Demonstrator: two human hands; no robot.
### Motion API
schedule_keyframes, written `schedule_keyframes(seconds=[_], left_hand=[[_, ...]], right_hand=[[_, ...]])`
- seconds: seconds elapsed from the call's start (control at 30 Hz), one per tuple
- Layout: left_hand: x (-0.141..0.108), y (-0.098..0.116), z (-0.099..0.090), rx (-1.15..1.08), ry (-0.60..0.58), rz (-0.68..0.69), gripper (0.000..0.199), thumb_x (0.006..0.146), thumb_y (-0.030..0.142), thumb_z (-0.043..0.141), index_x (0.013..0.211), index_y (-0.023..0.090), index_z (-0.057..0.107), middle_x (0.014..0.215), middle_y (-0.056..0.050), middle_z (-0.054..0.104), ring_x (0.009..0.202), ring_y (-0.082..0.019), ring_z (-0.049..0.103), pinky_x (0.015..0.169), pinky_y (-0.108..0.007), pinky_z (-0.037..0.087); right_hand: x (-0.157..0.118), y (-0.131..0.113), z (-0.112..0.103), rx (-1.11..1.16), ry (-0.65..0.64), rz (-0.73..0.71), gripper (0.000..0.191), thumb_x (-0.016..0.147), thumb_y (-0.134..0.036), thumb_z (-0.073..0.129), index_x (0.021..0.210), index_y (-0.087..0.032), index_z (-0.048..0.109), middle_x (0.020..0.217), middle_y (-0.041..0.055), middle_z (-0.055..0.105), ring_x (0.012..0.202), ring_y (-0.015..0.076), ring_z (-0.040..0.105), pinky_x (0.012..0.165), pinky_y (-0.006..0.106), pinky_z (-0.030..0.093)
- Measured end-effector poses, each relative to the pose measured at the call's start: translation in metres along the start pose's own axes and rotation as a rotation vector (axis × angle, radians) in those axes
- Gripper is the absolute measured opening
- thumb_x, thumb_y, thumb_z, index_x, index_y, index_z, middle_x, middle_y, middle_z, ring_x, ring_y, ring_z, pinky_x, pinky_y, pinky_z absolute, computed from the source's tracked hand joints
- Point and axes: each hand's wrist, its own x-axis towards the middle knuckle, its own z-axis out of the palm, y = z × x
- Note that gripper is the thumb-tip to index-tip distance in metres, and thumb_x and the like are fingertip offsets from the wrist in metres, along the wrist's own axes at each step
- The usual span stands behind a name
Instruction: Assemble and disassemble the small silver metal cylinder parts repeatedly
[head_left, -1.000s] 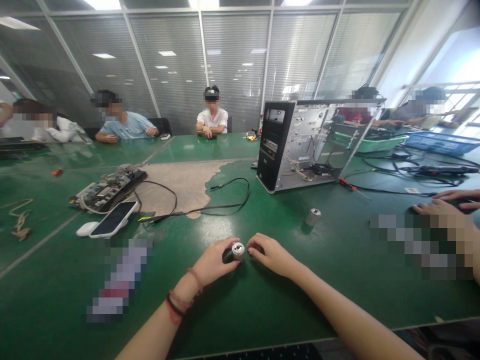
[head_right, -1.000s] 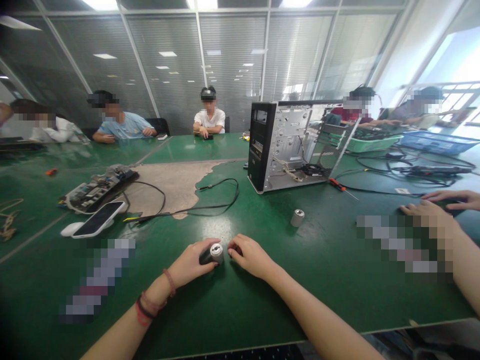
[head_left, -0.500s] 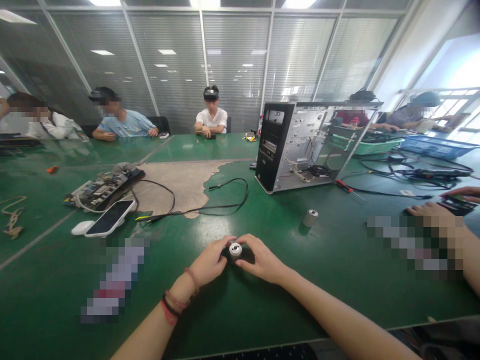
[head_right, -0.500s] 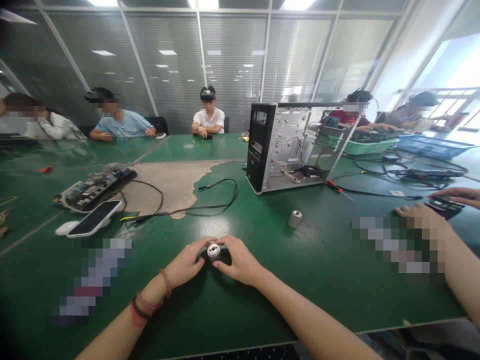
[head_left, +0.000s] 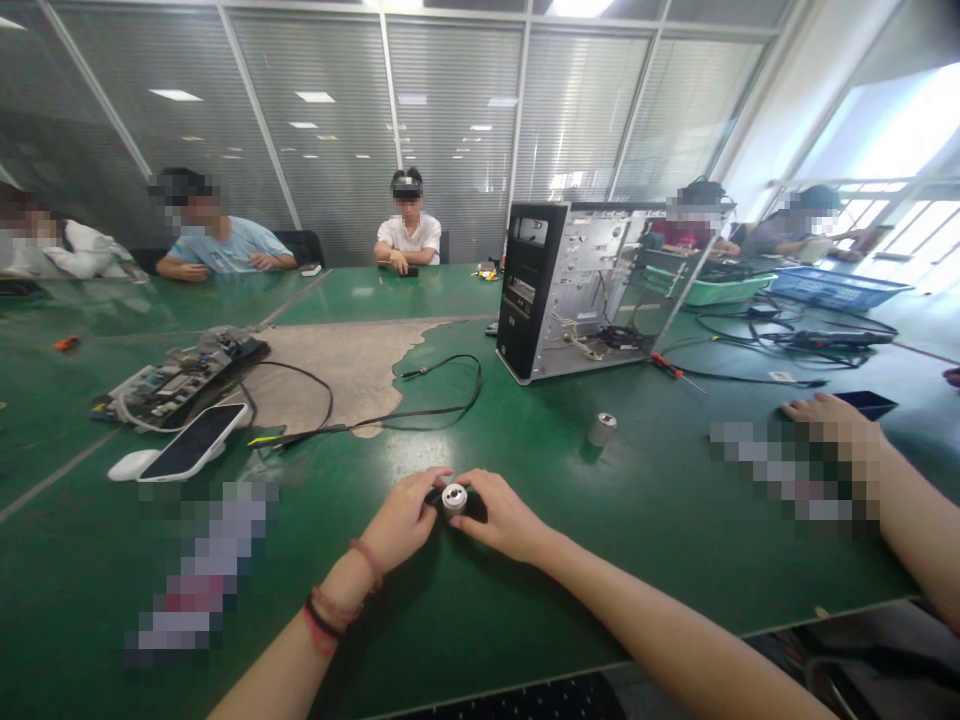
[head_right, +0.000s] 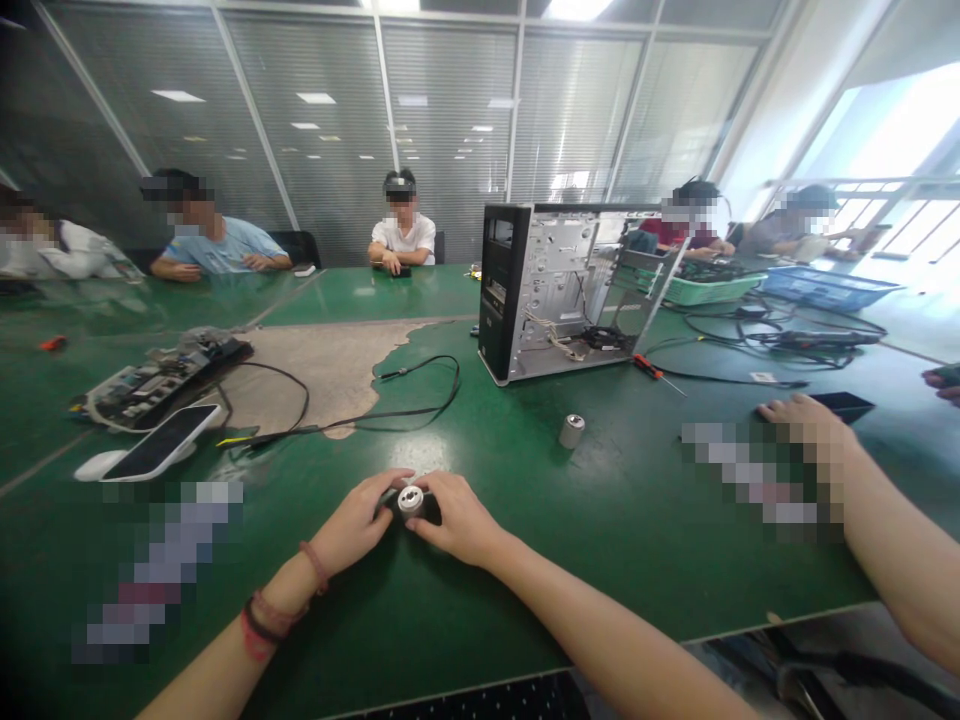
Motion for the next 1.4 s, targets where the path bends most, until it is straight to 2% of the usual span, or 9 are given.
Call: schedule_keyframes(seconds=[0.3,0.43,0.57,0.7,0.83,0.93,1.07,1.13,1.4], left_hand=[[0.001,0.0,0.001,0.02,-0.004,0.024,0.051,0.071,0.0,0.043,0.117,0.02,0.051,0.11,-0.006,0.062,0.105,-0.02,0.055,0.097,-0.038,0.041],[0.0,0.002,0.0,0.031,-0.021,0.021,0.051,0.072,0.001,0.042,0.118,0.02,0.05,0.104,-0.006,0.064,0.1,-0.02,0.057,0.094,-0.037,0.043],[-0.001,0.004,-0.003,0.055,-0.026,0.032,0.05,0.074,0.002,0.041,0.119,0.02,0.049,0.099,-0.004,0.064,0.097,-0.019,0.058,0.093,-0.036,0.043],[-0.001,0.006,-0.005,0.081,0.002,0.057,0.051,0.074,0.002,0.041,0.121,0.02,0.048,0.102,-0.004,0.063,0.1,-0.019,0.057,0.096,-0.036,0.041],[-0.001,0.007,-0.007,0.113,0.031,0.07,0.048,0.074,0.001,0.041,0.119,0.019,0.05,0.1,-0.005,0.063,0.099,-0.02,0.057,0.095,-0.036,0.042],[-0.001,0.006,-0.008,0.141,0.024,0.08,0.046,0.075,0.002,0.042,0.117,0.019,0.051,0.101,-0.005,0.063,0.099,-0.02,0.057,0.094,-0.036,0.042],[-0.001,0.005,-0.008,0.165,0.007,0.092,0.044,0.076,0.003,0.043,0.116,0.019,0.052,0.1,-0.005,0.063,0.097,-0.02,0.057,0.093,-0.037,0.043],[-0.001,0.005,-0.007,0.175,0.0,0.095,0.043,0.076,0.003,0.043,0.116,0.019,0.052,0.1,-0.005,0.063,0.096,-0.02,0.056,0.092,-0.037,0.043],[-0.001,0.006,-0.006,0.199,-0.014,0.105,0.038,0.078,0.005,0.044,0.112,0.019,0.053,0.1,-0.005,0.063,0.096,-0.02,0.056,0.092,-0.037,0.042]], right_hand=[[-0.003,-0.004,-0.004,0.059,0.071,0.001,0.035,0.077,-0.026,0.064,0.109,-0.021,0.051,0.105,0.0057,0.06,0.097,0.0208,0.055,0.086,0.035,0.042],[-0.002,-0.005,-0.01,0.033,0.097,0.009,0.033,0.077,-0.024,0.063,0.107,-0.02,0.052,0.102,0.006,0.059,0.096,0.0212,0.054,0.085,0.035,0.042],[-0.001,-0.002,-0.033,-0.035,0.198,0.028,0.029,0.077,-0.025,0.062,0.103,-0.02,0.052,0.099,0.007,0.059,0.094,0.0225,0.054,0.085,0.038,0.042],[-0.007,0.007,-0.073,0.016,0.347,0.137,0.027,0.08,-0.029,0.059,0.104,-0.02,0.051,0.098,0.006,0.06,0.093,0.0213,0.056,0.085,0.037,0.045],[-0.032,0.027,-0.11,0.007,0.441,0.252,0.031,0.079,-0.037,0.06,0.105,-0.021,0.052,0.1,0.0059,0.06,0.094,0.0215,0.058,0.085,0.037,0.047],[-0.063,0.047,-0.124,-0.089,0.487,0.382,0.036,0.077,-0.042,0.061,0.106,-0.021,0.052,0.104,0.007,0.061,0.091,0.0228,0.061,0.084,0.038,0.047],[-0.105,0.071,-0.13,-0.216,0.565,0.605,0.043,0.075,-0.049,0.059,0.106,-0.021,0.052,0.102,0.0075,0.063,0.087,0.0243,0.064,0.08,0.038,0.049],[-0.117,0.078,-0.13,-0.257,0.585,0.659,0.045,0.074,-0.051,0.058,0.106,-0.021,0.052,0.103,0.0072,0.063,0.085,0.0239,0.065,0.079,0.037,0.05],[-0.121,0.084,-0.128,-0.379,0.454,0.67,0.043,0.076,-0.052,0.053,0.107,-0.022,0.052,0.103,0.0073,0.063,0.09,0.025,0.063,0.081,0.038,0.048]])
